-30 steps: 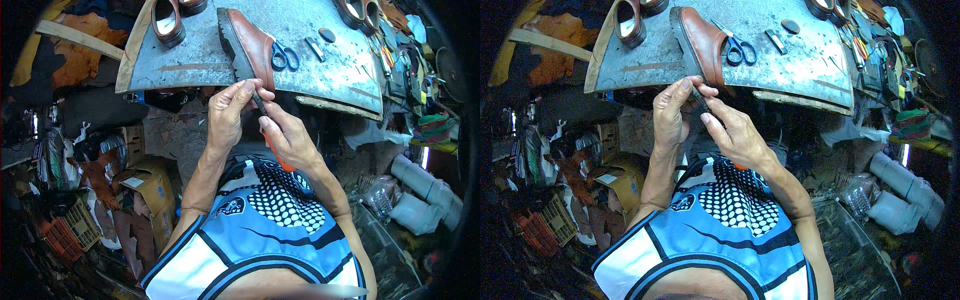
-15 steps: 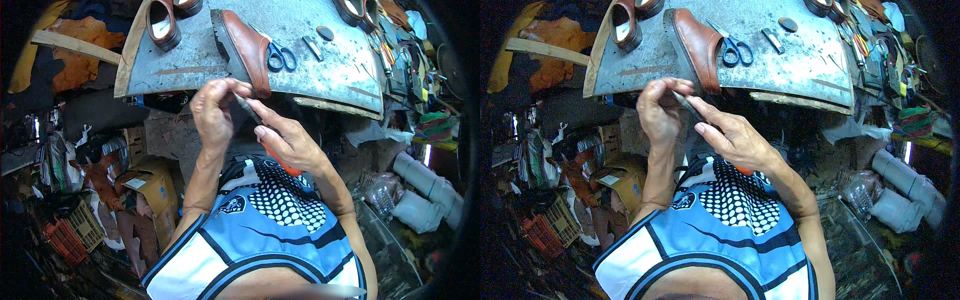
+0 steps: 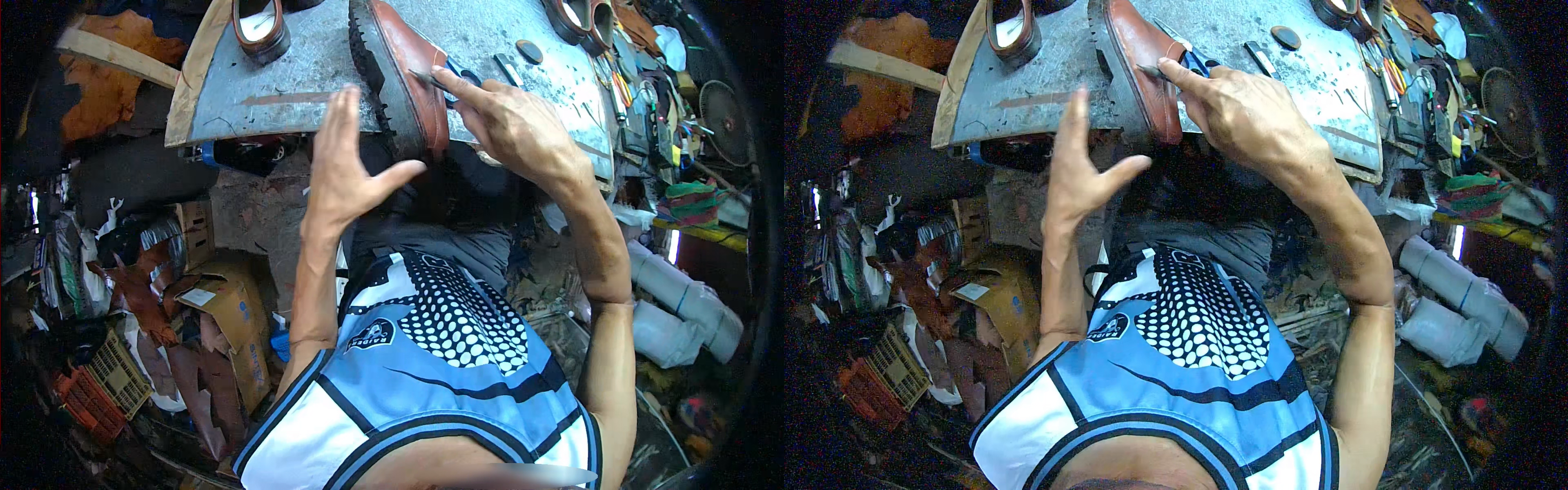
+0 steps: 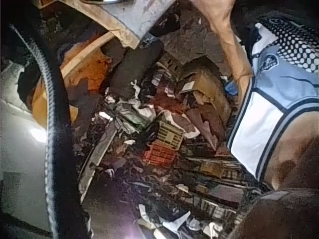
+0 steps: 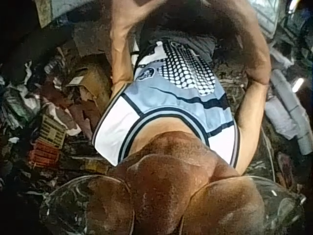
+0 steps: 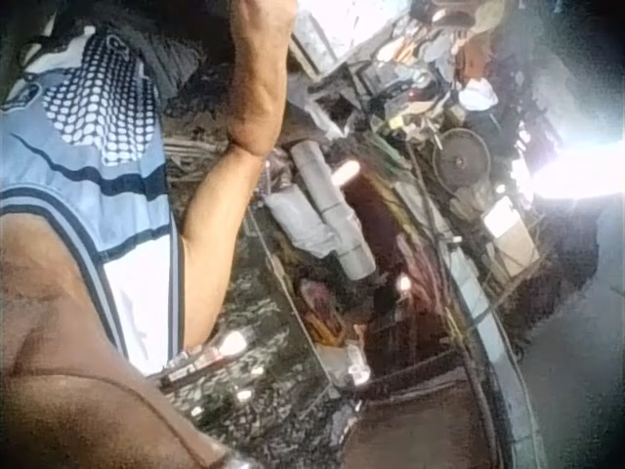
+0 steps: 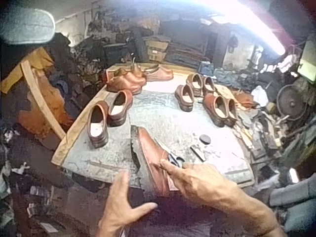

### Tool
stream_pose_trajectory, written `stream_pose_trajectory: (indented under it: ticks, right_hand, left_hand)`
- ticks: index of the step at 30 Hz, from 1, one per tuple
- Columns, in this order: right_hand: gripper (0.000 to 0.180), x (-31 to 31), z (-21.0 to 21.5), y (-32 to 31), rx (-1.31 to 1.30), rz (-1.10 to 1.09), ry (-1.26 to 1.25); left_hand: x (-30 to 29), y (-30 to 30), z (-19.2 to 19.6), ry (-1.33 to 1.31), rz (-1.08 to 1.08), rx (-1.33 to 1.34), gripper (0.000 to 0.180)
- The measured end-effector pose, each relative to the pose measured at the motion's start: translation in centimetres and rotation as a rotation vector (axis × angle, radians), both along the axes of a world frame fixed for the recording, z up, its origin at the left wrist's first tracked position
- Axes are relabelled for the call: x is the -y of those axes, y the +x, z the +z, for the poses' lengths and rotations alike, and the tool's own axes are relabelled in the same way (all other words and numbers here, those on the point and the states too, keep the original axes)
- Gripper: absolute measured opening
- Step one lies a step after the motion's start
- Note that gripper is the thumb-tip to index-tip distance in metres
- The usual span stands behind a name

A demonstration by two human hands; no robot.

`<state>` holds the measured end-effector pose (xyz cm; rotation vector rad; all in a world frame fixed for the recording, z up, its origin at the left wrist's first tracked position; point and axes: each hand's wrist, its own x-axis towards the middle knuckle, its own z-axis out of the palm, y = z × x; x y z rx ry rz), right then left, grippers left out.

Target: Trim and refine the edges of a shoe sole using a utility knife.

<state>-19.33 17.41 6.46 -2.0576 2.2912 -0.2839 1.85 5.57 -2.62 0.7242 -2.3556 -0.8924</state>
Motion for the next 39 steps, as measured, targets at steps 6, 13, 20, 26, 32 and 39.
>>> stream_pose_trajectory:
  ticks: [6, 13, 20, 26, 32, 39]
  right_hand:
    - [0.04, 0.5, 0.2, 0.4, -0.047, -0.001, 0.071]
    - [0.042, 0.0, 0.3, 0.3, -0.111, -0.02, 0.091]
    - [0.043, -0.2, 0.7, 0.8, -0.106, -0.025, 0.105]
    - [0.044, -0.4, 0.4, 0.9, -0.09, -0.032, 0.086]
    - [0.047, -0.5, 0.3, 1.0, -0.082, 0.004, 0.086]
    - [0.049, -0.8, 0.1, 1.4, 0.022, -0.078, 0.137]
  left_hand:
    - [-0.7, -2.2, -2.3, 0.036, -0.051, -0.112, 0.115]
    - [-1.3, -2.4, -2.0, 0.021, -0.031, -0.174, 0.111]
    - [-1.3, -2.5, -1.8, 0.024, -0.04, -0.174, 0.109]
    - [-1.3, -2.6, -1.7, 0.025, -0.044, -0.165, 0.109]
    - [-1.1, -2.6, -2.1, 0.068, -0.048, -0.176, 0.108]
    - [-0.9, -2.5, -2.1, 0.049, -0.043, -0.153, 0.108]
